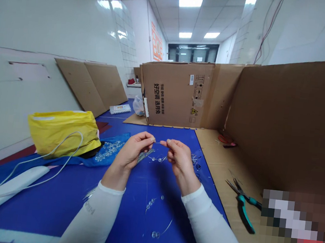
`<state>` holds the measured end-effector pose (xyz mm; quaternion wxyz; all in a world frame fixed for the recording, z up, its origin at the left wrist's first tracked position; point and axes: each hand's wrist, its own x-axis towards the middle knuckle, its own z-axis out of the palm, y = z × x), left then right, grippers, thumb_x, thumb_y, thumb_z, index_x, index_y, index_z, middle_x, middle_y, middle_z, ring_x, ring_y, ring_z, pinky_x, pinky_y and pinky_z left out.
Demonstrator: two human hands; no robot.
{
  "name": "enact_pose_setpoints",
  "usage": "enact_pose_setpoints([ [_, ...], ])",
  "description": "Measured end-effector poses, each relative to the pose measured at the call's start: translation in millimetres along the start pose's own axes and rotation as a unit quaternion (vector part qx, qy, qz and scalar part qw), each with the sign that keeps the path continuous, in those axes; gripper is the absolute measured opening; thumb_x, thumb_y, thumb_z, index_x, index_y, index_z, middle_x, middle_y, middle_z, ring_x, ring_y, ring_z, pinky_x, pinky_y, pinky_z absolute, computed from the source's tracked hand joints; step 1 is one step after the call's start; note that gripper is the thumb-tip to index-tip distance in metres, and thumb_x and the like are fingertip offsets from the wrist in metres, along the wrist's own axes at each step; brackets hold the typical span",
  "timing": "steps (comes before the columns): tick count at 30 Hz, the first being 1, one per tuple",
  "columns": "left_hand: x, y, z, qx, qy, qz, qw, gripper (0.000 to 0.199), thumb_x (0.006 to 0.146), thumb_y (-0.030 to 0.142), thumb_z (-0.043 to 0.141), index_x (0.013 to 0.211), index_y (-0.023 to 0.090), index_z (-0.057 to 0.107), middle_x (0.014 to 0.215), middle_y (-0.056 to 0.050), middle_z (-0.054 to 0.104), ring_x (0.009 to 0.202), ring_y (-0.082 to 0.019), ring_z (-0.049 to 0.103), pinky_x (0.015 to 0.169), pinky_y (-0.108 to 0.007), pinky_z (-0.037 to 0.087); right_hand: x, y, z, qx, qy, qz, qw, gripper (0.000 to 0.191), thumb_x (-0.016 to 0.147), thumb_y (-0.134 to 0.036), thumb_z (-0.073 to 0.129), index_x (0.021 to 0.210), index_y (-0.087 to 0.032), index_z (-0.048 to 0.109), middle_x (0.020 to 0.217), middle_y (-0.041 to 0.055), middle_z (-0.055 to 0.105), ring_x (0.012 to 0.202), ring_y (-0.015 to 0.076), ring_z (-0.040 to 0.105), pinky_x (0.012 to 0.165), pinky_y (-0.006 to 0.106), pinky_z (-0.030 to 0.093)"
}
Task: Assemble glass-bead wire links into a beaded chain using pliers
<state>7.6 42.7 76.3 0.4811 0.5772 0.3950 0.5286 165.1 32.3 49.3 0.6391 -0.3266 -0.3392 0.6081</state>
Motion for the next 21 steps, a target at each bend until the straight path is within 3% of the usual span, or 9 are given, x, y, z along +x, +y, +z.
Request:
enact_pose_setpoints([
  [21, -1.3, -0.9, 1.0, -0.006, 0.003, 0.000, 1.000, 0.023, 0.069, 0.035, 0.076, 0.073, 0.017, 0.063, 0.060, 0.003, 0.057, 0.054, -0.009, 0.046, 0.054, -0.022, 0.033, 3.2, 0.7, -2.8, -0.005, -0.019, 0.012, 1.000, 0.035, 0.061, -0.034, 0.086, 0.071, -0.018, 0.057, 0.083, 0.0102, 0.079, 0.039, 0.0010, 0.020, 0.039, 0.022, 0.011],
])
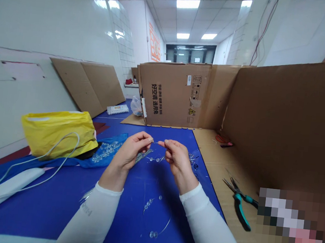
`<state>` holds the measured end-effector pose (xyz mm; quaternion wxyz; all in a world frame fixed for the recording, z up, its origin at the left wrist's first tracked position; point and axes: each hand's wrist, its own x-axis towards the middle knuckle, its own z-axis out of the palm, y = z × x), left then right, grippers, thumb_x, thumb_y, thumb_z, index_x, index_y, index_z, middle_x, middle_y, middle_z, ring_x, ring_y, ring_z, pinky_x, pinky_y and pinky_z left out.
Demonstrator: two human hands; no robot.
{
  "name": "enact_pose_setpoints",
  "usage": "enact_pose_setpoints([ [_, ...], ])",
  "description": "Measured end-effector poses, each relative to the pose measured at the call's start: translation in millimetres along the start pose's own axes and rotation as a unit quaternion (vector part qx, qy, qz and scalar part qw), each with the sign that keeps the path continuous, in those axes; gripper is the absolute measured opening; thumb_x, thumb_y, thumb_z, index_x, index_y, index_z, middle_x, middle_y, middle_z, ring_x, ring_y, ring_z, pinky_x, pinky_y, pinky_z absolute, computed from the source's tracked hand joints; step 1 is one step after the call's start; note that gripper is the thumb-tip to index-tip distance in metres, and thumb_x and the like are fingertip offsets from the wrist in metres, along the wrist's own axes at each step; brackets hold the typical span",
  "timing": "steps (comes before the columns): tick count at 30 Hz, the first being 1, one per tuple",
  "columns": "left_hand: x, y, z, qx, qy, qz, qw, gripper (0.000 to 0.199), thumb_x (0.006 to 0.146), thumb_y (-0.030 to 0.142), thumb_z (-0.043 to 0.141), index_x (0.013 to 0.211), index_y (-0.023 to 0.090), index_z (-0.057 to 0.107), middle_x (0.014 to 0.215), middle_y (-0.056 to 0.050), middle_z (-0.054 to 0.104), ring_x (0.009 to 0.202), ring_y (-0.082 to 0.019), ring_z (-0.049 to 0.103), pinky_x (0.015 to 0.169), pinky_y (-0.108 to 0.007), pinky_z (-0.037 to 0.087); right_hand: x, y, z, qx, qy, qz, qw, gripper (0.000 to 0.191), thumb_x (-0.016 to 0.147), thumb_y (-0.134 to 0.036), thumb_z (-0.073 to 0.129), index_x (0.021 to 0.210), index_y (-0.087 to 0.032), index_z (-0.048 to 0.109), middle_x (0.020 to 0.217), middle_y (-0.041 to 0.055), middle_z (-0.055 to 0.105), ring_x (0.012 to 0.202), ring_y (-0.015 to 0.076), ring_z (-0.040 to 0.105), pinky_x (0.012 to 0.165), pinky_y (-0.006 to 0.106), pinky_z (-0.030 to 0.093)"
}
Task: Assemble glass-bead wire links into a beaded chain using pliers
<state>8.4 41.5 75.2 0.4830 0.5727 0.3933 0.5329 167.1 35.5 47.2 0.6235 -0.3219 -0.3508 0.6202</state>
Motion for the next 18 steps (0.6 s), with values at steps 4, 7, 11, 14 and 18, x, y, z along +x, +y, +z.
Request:
enact_pose_setpoints([
  [4, -1, 0, 0.3, -0.013, -0.006, -0.006, 1.000, 0.025, 0.069, 0.037, 0.078, 0.072, 0.017, 0.062, 0.061, 0.003, 0.057, 0.054, -0.009, 0.045, 0.053, -0.021, 0.033, 1, -2, -2, -0.004, 0.004, -0.001, 1.000, 0.034, 0.060, -0.033, 0.086, 0.069, -0.018, 0.056, 0.076, 0.0076, 0.078, 0.038, 0.0010, 0.020, 0.038, 0.022, 0.012],
  [7, -1, 2, -0.7, -0.035, -0.016, -0.012, 0.999, 0.029, 0.067, 0.039, 0.081, 0.072, 0.016, 0.064, 0.063, 0.002, 0.057, 0.054, -0.008, 0.045, 0.053, -0.021, 0.033, 3, -6, -6, -0.008, 0.007, -0.007, 1.000, 0.032, 0.060, -0.031, 0.084, 0.068, -0.018, 0.056, 0.075, 0.0069, 0.077, 0.038, 0.0012, 0.020, 0.038, 0.023, 0.011],
  [11, -2, 4, -0.9, -0.065, -0.036, -0.027, 0.997, 0.030, 0.067, 0.039, 0.082, 0.076, 0.014, 0.067, 0.065, 0.002, 0.058, 0.054, -0.007, 0.046, 0.053, -0.021, 0.033, 4, -11, -8, -0.006, 0.015, -0.011, 1.000, 0.031, 0.058, -0.031, 0.084, 0.068, -0.017, 0.059, 0.079, 0.0075, 0.078, 0.039, 0.0011, 0.020, 0.038, 0.022, 0.012],
  [14, -3, 4, 2.0, -0.076, -0.043, -0.039, 0.995, 0.029, 0.067, 0.036, 0.082, 0.080, 0.013, 0.070, 0.067, 0.000, 0.060, 0.056, -0.007, 0.048, 0.055, -0.021, 0.036, 4, -11, -8, -0.015, 0.014, -0.011, 1.000, 0.031, 0.058, -0.032, 0.084, 0.067, -0.018, 0.058, 0.080, 0.0080, 0.078, 0.039, 0.0014, 0.021, 0.038, 0.022, 0.012],
  [18, -4, 4, 6.6, -0.081, -0.034, -0.046, 0.995, 0.027, 0.066, 0.033, 0.081, 0.080, 0.013, 0.070, 0.069, -0.001, 0.062, 0.057, -0.008, 0.051, 0.057, -0.021, 0.039, 4, -10, -8, -0.027, 0.009, -0.011, 1.000, 0.030, 0.060, -0.034, 0.082, 0.065, -0.018, 0.058, 0.077, 0.0076, 0.078, 0.039, 0.0016, 0.020, 0.038, 0.023, 0.011],
])
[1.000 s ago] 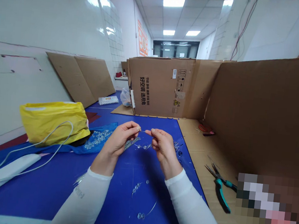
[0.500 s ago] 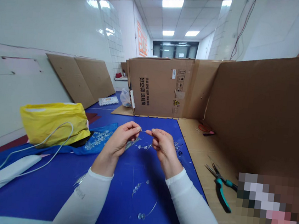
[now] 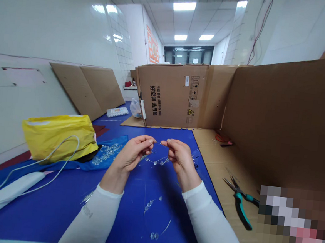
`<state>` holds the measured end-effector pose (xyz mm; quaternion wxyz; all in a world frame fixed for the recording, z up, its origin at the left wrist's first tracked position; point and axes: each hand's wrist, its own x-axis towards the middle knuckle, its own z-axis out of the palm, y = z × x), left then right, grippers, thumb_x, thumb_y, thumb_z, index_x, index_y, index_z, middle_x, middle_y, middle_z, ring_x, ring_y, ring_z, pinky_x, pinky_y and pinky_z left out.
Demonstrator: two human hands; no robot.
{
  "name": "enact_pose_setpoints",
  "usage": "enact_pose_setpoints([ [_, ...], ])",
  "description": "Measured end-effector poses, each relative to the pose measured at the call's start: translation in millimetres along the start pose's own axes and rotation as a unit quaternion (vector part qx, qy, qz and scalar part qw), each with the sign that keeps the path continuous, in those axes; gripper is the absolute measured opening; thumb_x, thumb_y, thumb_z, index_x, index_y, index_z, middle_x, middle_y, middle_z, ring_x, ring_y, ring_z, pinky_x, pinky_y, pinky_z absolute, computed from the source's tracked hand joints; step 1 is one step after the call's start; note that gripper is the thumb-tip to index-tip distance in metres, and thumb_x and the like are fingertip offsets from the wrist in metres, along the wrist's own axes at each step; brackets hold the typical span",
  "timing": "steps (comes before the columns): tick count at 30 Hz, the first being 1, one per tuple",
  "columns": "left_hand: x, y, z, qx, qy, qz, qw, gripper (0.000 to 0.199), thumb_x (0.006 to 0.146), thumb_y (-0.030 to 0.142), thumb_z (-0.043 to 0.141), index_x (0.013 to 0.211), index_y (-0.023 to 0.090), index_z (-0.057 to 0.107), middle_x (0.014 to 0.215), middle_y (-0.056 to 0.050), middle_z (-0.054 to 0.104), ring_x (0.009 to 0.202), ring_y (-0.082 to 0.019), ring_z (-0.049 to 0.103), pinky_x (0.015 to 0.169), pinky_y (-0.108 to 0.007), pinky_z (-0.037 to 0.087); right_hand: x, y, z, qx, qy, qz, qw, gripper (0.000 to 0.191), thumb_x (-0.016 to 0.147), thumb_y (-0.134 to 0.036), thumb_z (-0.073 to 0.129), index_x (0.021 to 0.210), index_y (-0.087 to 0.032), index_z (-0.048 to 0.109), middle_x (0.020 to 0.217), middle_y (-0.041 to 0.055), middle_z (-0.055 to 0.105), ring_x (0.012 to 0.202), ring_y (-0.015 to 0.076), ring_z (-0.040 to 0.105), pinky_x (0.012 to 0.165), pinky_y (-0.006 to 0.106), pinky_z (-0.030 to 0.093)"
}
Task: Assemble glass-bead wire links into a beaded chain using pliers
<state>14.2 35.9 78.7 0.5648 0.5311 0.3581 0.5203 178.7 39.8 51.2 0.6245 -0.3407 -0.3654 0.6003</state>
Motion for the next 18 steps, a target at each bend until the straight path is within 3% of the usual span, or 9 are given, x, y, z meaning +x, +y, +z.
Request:
enact_pose_setpoints([
  [12, 1.3, -3.7, 1.4, 0.020, 0.016, 0.019, 0.999, 0.026, 0.064, 0.032, 0.083, 0.078, 0.014, 0.069, 0.066, 0.001, 0.060, 0.060, -0.009, 0.051, 0.059, -0.022, 0.040, 0.0, -2.0, -0.6, 0.012, 0.000, 0.007, 1.000, 0.029, 0.058, -0.030, 0.082, 0.066, -0.018, 0.057, 0.075, 0.0056, 0.077, 0.039, 0.0019, 0.020, 0.039, 0.023, 0.011],
  [18, 3.1, -3.5, 0.7, 0.015, 0.027, 0.042, 0.999, 0.022, 0.064, 0.031, 0.080, 0.073, 0.016, 0.066, 0.064, 0.001, 0.060, 0.058, -0.009, 0.049, 0.059, -0.022, 0.039, 0.9, -1.0, -1.7, -0.043, -0.031, -0.007, 0.999, 0.031, 0.063, -0.039, 0.081, 0.069, -0.019, 0.059, 0.079, 0.0070, 0.077, 0.040, 0.0032, 0.020, 0.040, 0.024, 0.012],
])
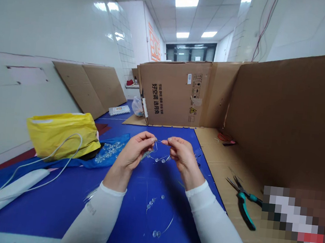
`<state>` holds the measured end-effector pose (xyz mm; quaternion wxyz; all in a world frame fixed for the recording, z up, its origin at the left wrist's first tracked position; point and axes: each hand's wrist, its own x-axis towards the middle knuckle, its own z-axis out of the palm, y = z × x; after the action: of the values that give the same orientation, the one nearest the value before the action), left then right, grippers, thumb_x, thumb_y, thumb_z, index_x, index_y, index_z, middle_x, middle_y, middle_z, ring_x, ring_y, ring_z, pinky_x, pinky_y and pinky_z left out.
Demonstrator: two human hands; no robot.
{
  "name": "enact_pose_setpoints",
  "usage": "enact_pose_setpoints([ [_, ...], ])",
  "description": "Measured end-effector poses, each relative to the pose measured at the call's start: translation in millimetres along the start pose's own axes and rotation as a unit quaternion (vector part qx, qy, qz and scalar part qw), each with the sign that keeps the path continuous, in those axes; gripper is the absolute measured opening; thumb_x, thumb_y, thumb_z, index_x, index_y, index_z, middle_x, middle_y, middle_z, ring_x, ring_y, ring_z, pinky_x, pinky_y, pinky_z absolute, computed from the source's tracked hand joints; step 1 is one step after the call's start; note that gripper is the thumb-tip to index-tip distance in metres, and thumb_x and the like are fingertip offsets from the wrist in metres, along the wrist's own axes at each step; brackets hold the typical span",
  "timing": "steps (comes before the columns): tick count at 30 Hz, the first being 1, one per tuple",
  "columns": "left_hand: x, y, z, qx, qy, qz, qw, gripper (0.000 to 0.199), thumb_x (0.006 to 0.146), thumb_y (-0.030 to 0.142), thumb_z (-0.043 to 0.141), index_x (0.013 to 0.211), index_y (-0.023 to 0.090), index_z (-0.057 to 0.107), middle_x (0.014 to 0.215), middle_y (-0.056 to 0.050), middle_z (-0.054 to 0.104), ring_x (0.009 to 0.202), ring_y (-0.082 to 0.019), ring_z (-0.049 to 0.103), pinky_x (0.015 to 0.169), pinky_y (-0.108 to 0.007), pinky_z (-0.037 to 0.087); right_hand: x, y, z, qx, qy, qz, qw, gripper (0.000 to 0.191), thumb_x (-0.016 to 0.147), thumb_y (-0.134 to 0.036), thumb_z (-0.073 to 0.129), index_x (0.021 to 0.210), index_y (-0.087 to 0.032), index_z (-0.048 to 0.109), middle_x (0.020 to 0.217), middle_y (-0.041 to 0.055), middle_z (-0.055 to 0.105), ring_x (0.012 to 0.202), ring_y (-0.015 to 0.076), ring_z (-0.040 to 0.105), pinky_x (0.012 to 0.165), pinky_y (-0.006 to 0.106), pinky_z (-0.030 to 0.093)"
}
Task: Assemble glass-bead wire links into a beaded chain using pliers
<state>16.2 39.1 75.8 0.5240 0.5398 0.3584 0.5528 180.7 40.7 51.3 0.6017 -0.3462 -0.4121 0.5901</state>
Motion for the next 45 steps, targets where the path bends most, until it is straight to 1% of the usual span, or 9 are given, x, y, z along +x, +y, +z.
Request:
enact_pose_setpoints([
  [5, 1, 0, -1.1, -0.020, 0.028, -0.003, 0.999, 0.022, 0.064, 0.030, 0.078, 0.070, 0.016, 0.062, 0.062, 0.003, 0.057, 0.056, -0.008, 0.048, 0.056, -0.021, 0.037, 3, 1, -5, -0.255, 0.082, -0.179, 0.947, 0.016, 0.072, -0.035, 0.077, 0.074, -0.022, 0.067, 0.075, 0.0041, 0.072, 0.051, 0.0109, 0.044, 0.048, 0.027, 0.032],
  [9, 1, 0, -1.8, -0.021, 0.021, -0.008, 1.000, 0.022, 0.062, 0.029, 0.079, 0.069, 0.016, 0.063, 0.062, 0.002, 0.056, 0.056, -0.008, 0.047, 0.054, -0.021, 0.036, 1, -6, -13, -0.356, -0.001, -0.294, 0.887, 0.023, 0.077, -0.023, 0.073, 0.099, -0.031, 0.078, 0.099, 0.0030, 0.075, 0.066, 0.0152, 0.056, 0.067, 0.033, 0.046],
  [13, 0, 0, -1.3, -0.029, -0.005, -0.018, 0.999, 0.025, 0.063, 0.032, 0.081, 0.070, 0.016, 0.063, 0.063, 0.002, 0.056, 0.056, -0.008, 0.046, 0.054, -0.021, 0.034, 0, -11, -17, -0.351, -0.080, -0.236, 0.903, 0.010, 0.082, -0.026, 0.070, 0.079, -0.028, 0.079, 0.080, 0.0028, 0.075, 0.075, 0.0202, 0.064, 0.074, 0.036, 0.048],
  [18, 0, 0, -0.9, -0.022, 0.027, -0.007, 0.999, 0.022, 0.063, 0.030, 0.079, 0.070, 0.016, 0.063, 0.063, 0.002, 0.056, 0.056, -0.008, 0.045, 0.054, -0.021, 0.034, -5, -16, -13, -0.295, 0.029, -0.261, 0.919, 0.015, 0.083, -0.028, 0.065, 0.087, -0.025, 0.079, 0.086, 0.0048, 0.077, 0.077, 0.0198, 0.066, 0.072, 0.034, 0.048],
  [22, -1, 5, -2.5, -0.001, 0.035, 0.009, 0.999, 0.021, 0.065, 0.030, 0.077, 0.072, 0.015, 0.064, 0.062, 0.003, 0.056, 0.056, -0.008, 0.045, 0.055, -0.021, 0.033, -10, -22, -13, -0.305, 0.039, -0.231, 0.923, 0.018, 0.082, -0.031, 0.065, 0.090, -0.023, 0.080, 0.084, 0.0060, 0.077, 0.074, 0.0200, 0.065, 0.067, 0.034, 0.049],
  [29, -7, 8, -1.8, -0.021, -0.053, -0.030, 0.998, 0.025, 0.066, 0.033, 0.079, 0.075, 0.014, 0.065, 0.062, 0.002, 0.056, 0.057, -0.008, 0.046, 0.055, -0.022, 0.033, -7, -20, -15, -0.301, -0.180, -0.118, 0.929, 0.021, 0.072, -0.038, 0.079, 0.088, -0.023, 0.079, 0.089, 0.0047, 0.078, 0.083, 0.0207, 0.068, 0.079, 0.036, 0.053],
  [38, -1, 6, -4.1, -0.066, 0.015, 0.000, 0.998, 0.031, 0.066, 0.037, 0.081, 0.077, 0.013, 0.063, 0.067, 0.002, 0.056, 0.054, -0.005, 0.040, 0.050, -0.020, 0.027, 0, -29, -40, -0.382, -0.053, -0.153, 0.910, 0.020, 0.074, -0.040, 0.074, 0.076, -0.020, 0.075, 0.075, 0.0030, 0.073, 0.069, 0.0173, 0.062, 0.065, 0.031, 0.047],
  [41, -3, 7, -4.5, -0.007, -0.004, -0.010, 1.000, 0.031, 0.070, 0.041, 0.078, 0.073, 0.015, 0.062, 0.063, 0.003, 0.052, 0.052, -0.006, 0.037, 0.048, -0.021, 0.023, 0, -34, -42, -0.327, 0.041, -0.186, 0.925, 0.022, 0.072, -0.039, 0.075, 0.080, -0.019, 0.075, 0.075, 0.0034, 0.072, 0.067, 0.0168, 0.061, 0.062, 0.030, 0.046],
  [45, -9, 8, 1.5, 0.108, -0.014, 0.035, 0.993, 0.031, 0.078, 0.044, 0.073, 0.072, 0.016, 0.062, 0.059, 0.005, 0.048, 0.054, -0.007, 0.038, 0.051, -0.022, 0.026, -10, -36, -30, -0.302, 0.036, -0.212, 0.929, 0.019, 0.075, -0.037, 0.074, 0.082, -0.019, 0.074, 0.073, 0.0033, 0.072, 0.065, 0.0165, 0.062, 0.061, 0.029, 0.046],
])
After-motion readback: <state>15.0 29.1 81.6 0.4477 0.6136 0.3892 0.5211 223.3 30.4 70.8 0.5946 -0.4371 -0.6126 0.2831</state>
